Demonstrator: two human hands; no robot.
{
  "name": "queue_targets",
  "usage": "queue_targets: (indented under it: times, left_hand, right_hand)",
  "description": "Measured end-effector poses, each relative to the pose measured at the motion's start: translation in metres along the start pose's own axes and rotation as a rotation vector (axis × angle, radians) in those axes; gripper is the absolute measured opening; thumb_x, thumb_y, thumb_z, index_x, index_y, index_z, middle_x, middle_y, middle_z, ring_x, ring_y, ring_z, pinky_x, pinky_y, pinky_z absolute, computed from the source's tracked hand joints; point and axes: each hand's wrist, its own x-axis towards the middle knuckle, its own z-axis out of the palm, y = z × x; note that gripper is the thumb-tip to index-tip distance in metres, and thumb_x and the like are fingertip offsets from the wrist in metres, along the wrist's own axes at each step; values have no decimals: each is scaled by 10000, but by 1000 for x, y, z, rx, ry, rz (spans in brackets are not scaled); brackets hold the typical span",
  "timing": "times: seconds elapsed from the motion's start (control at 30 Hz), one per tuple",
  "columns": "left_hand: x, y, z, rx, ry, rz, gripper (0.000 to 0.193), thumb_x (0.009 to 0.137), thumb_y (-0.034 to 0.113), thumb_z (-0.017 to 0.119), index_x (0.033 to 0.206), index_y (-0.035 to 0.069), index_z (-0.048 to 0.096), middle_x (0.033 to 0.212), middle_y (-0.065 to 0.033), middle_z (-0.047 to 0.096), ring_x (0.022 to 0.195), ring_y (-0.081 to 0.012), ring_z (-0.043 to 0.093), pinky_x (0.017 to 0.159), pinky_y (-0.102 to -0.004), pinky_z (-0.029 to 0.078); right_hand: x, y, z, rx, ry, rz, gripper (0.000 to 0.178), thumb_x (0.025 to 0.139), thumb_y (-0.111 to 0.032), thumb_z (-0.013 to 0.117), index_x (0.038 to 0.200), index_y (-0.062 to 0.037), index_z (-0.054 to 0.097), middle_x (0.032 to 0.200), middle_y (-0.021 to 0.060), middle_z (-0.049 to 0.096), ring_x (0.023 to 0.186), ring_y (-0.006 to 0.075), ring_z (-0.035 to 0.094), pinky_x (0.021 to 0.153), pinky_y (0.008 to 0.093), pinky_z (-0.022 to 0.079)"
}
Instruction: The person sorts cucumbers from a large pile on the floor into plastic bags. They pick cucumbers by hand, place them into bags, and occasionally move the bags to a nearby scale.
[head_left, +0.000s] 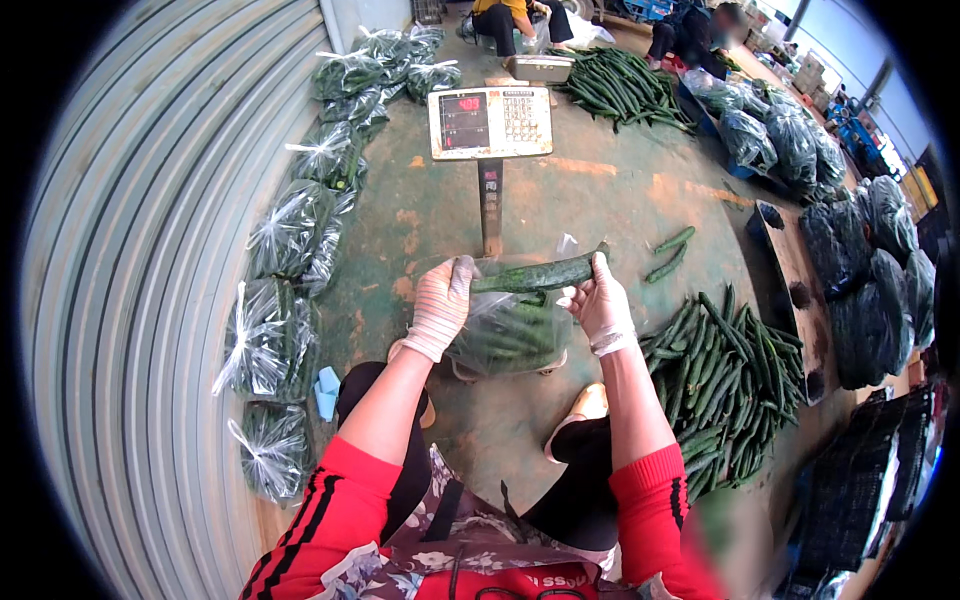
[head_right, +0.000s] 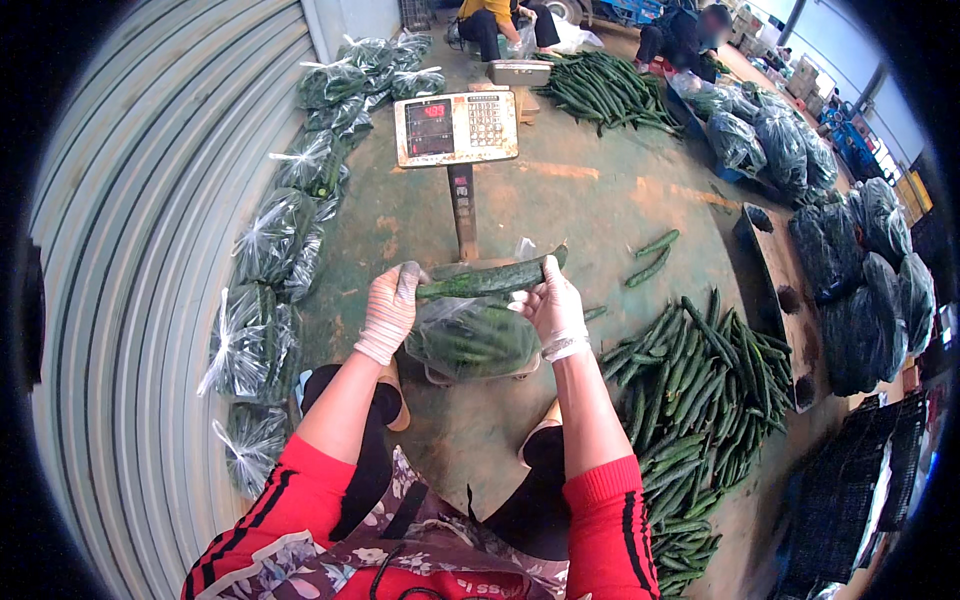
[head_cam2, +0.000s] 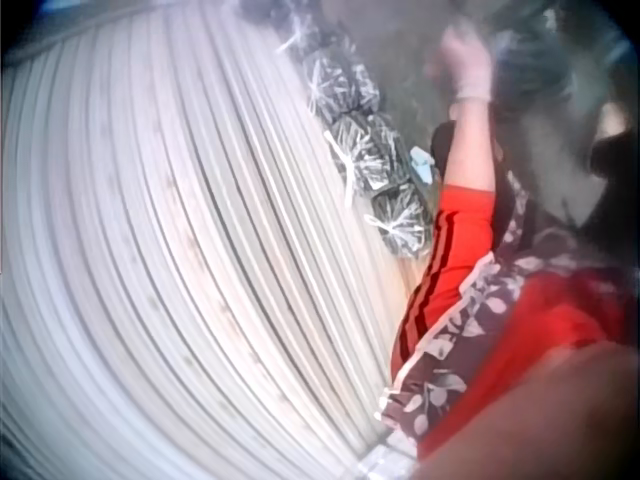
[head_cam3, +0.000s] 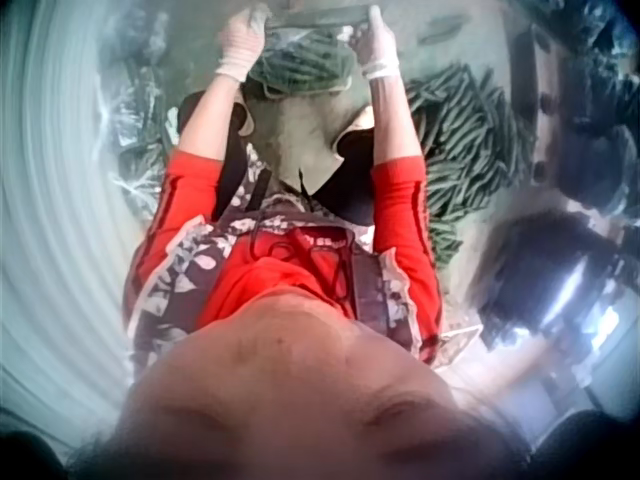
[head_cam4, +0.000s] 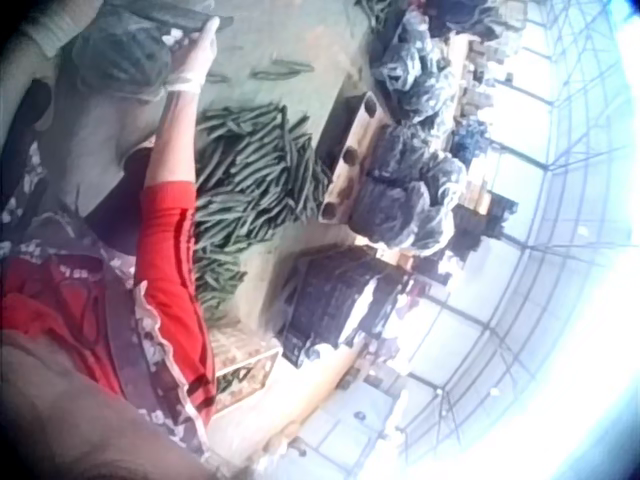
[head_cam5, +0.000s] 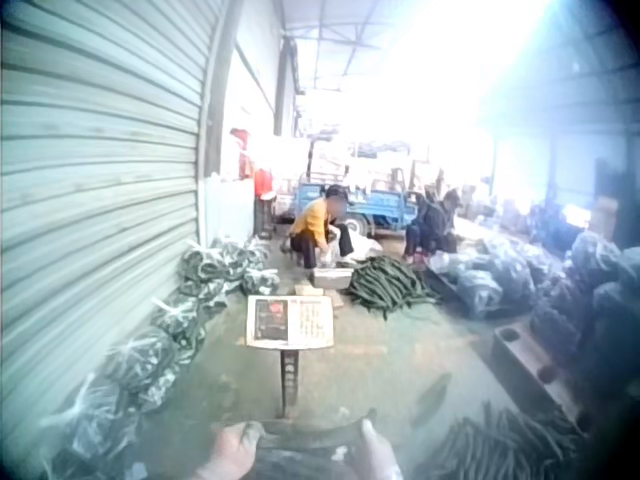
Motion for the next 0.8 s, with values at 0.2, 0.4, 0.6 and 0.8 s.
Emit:
queue_targets:
  times: [0.2,0.4,0.6,0.8]
  left_hand:
    - [-15,28,10,178,-155,124,354,928,320,514,850,1,646,709,-187,611,631,-330,579,613,-376,464]
    - [-63,39,44,555,-1290,310,426,881,412,465,837,28,644,817,-218,627,786,-408,599,720,-459,479]
    - [-90,31,61,803,-1690,225,495,770,455,587,967,5,650,960,-206,663,903,-330,645,771,-433,504]
    - [-17,6,77,898,-541,58,611,724,319,699,1242,84,476,1271,-173,480,1144,-336,504,936,-447,435]
  right_hand:
    - [-3,-2,-9,10,-24,-6,268,890,-348,619,822,-98,554,630,11,555,552,164,597,506,306,516]
    - [7,-33,-37,-209,76,-232,178,901,-232,557,811,-80,582,692,26,557,569,120,520,539,272,481]
    - [21,-24,-52,-174,23,-31,340,941,-376,475,1015,-69,601,877,49,641,790,183,613,719,369,497]
    - [5,-46,-53,-193,-4,-128,335,954,-314,465,1028,-23,614,835,50,652,735,161,615,695,305,498]
